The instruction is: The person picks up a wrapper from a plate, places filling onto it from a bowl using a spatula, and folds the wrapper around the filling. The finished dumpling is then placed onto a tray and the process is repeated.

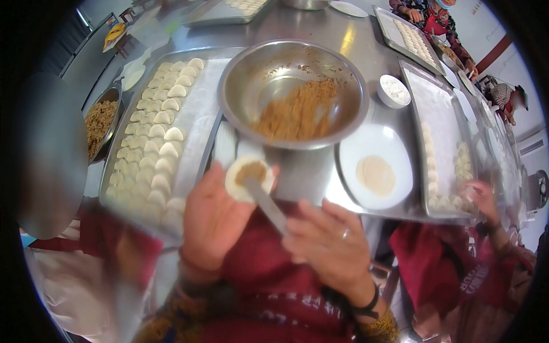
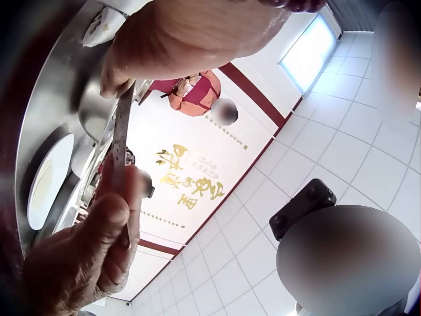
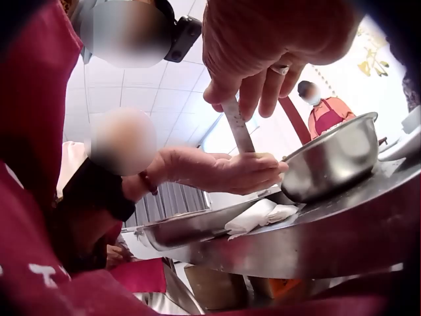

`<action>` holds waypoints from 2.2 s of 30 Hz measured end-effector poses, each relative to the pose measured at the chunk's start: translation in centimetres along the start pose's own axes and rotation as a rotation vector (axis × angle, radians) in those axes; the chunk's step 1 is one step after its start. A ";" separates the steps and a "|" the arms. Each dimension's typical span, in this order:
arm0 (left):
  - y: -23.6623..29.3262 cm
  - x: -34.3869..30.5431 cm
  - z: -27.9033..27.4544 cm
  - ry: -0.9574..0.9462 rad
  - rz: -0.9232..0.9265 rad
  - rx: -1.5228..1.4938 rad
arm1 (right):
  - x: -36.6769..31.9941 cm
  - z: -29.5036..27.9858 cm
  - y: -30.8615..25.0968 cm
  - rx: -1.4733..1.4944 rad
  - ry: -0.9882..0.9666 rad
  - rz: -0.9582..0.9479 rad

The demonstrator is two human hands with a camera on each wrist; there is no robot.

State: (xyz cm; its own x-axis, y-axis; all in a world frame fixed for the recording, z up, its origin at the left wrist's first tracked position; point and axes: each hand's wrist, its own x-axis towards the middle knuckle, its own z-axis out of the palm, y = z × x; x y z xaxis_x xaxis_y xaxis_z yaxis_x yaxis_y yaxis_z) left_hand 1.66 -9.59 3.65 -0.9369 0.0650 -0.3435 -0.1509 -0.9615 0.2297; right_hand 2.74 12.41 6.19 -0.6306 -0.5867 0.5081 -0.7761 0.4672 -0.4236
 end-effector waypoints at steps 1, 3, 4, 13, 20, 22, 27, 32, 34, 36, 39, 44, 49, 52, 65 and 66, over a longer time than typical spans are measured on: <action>0.0 0.0 -0.1 0.000 0.000 0.000 | -0.4 -0.1 0.1 0.000 0.000 0.000; 0.1 0.0 -0.4 -0.044 0.013 -0.029 | -1.1 -0.1 0.3 0.210 0.165 0.143; 0.0 0.0 -0.3 -0.044 0.013 -0.029 | -0.9 0.0 0.0 0.215 0.223 0.194; -0.1 -0.2 -0.6 -0.020 0.011 -0.002 | -0.7 0.1 -0.7 0.114 0.075 0.091; -0.7 -0.3 -0.3 -0.042 -0.018 0.008 | -0.6 1.7 0.8 0.040 0.189 0.128; -0.6 -0.4 -0.4 -0.025 -0.013 0.013 | -0.5 1.8 0.4 0.014 0.104 0.059; -0.3 -0.2 -0.7 0.008 -0.002 0.034 | -0.7 0.7 -0.7 0.032 0.077 0.022; -0.2 -0.2 -0.7 -0.017 -0.012 0.027 | 0.0 0.2 -1.0 0.016 0.119 0.046; -0.2 -0.3 -0.6 -0.026 -0.025 0.014 | -0.2 0.9 -0.4 0.022 0.082 0.043; 0.0 -0.2 -0.7 -0.008 -0.016 0.035 | -0.1 1.1 -0.3 0.032 0.044 0.036; 0.4 -0.1 -1.3 -0.065 0.055 0.133 | 0.2 0.0 -0.8 0.049 0.000 0.054; 0.2 0.2 -1.1 -0.032 0.008 0.022 | 1.3 -0.4 1.7 0.033 0.204 0.095; -0.3 0.3 -1.1 -0.023 -0.018 -0.012 | 4.0 1.7 5.1 0.025 0.342 0.286; -0.5 0.4 -1.1 -0.045 -0.028 -0.017 | 5.5 3.1 6.8 -0.077 0.300 0.268; -1.7 -0.4 -0.5 -0.084 -0.075 0.009 | 1.9 3.1 4.6 -0.114 0.355 0.383; -1.9 -0.5 -0.5 -0.078 -0.089 0.027 | 1.1 3.0 4.1 -0.050 0.292 0.345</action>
State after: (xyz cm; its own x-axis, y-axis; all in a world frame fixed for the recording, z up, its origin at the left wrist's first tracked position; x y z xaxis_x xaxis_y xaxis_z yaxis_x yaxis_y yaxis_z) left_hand 2.62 -7.89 2.95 -0.9409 0.1717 -0.2920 -0.2423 -0.9435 0.2260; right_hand -1.07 11.67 2.75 -0.8237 -0.1830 0.5367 -0.5147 0.6385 -0.5722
